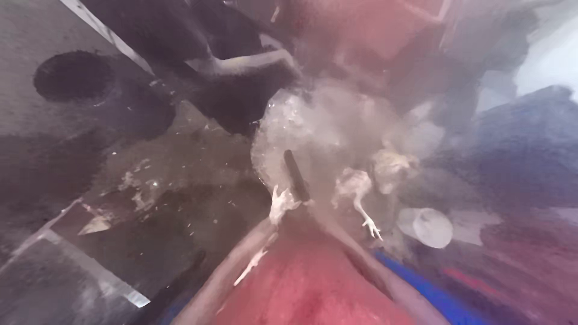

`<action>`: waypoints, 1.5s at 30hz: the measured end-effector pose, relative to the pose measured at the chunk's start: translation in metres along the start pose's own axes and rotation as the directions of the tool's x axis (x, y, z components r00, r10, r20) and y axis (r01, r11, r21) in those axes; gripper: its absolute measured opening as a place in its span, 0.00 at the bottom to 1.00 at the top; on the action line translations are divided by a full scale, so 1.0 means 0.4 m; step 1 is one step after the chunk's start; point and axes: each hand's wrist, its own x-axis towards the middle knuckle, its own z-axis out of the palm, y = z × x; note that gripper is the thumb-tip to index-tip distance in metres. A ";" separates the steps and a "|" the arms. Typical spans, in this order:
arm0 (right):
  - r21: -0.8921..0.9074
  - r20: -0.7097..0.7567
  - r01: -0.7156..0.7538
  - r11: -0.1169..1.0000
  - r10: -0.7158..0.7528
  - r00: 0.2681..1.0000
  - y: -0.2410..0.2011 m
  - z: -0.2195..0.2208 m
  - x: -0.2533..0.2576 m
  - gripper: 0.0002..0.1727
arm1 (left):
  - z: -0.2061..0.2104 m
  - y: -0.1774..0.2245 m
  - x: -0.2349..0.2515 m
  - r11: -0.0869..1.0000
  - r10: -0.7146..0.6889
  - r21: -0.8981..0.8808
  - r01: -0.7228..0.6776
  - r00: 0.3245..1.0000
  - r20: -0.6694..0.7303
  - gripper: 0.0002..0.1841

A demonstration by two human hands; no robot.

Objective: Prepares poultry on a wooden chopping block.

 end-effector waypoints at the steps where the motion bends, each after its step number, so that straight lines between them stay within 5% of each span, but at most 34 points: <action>1: -0.005 0.015 -0.031 0.999 0.031 0.999 -0.018 -0.008 0.015 0.29 | -0.013 -0.008 -0.010 1.000 0.006 0.020 -0.006 1.000 0.017 0.16; 4: -0.058 0.035 -0.060 0.997 0.062 0.997 -0.037 -0.018 0.052 0.31 | -0.041 0.006 -0.029 0.999 0.037 0.033 -0.036 0.998 -0.042 0.15; 8: -0.008 -0.185 0.125 0.992 -0.124 0.975 -0.030 -0.015 -0.053 0.26 | -0.062 0.086 -0.072 0.990 0.133 0.078 -0.120 0.973 -0.188 0.17; 11: -0.169 -0.240 -0.010 0.986 -0.031 0.970 0.009 -0.064 -0.099 0.28 | -0.089 0.106 -0.070 0.982 0.186 0.065 -0.175 0.959 -0.212 0.18; 14: -0.240 -0.139 -0.077 0.968 0.044 0.989 0.024 -0.112 -0.084 0.29 | -0.090 0.120 -0.069 0.979 0.205 0.064 -0.195 0.953 -0.222 0.17; 20: -0.068 -0.220 0.267 0.961 -0.275 0.936 -0.153 -0.060 -0.192 0.29 | -0.071 0.113 -0.086 0.982 0.188 0.043 -0.184 0.970 -0.155 0.18; 26: -0.173 -0.093 -0.039 0.984 0.023 0.995 -0.002 -0.016 -0.042 0.31 | -0.073 0.113 -0.083 0.982 0.183 0.074 -0.173 0.970 -0.159 0.18; 31: -0.115 -0.114 0.060 0.992 -0.073 0.991 -0.068 -0.010 -0.106 0.28 | -0.092 0.082 -0.073 0.986 0.158 0.079 -0.144 0.967 -0.201 0.18; 37: -0.182 -0.097 -0.044 0.982 0.027 0.995 -0.014 -0.020 -0.050 0.31 | -0.096 0.072 -0.056 0.993 0.121 0.026 -0.119 0.964 -0.235 0.18; 42: -0.088 -0.076 0.118 0.989 -0.125 0.989 -0.104 -0.004 -0.119 0.31 | -0.093 0.047 -0.053 0.995 0.095 0.043 -0.087 0.971 -0.219 0.17; 45: -0.111 -0.015 0.056 0.992 -0.058 0.998 -0.073 0.002 -0.076 0.29 | -0.091 0.054 -0.041 0.996 0.091 0.041 -0.084 0.971 -0.223 0.17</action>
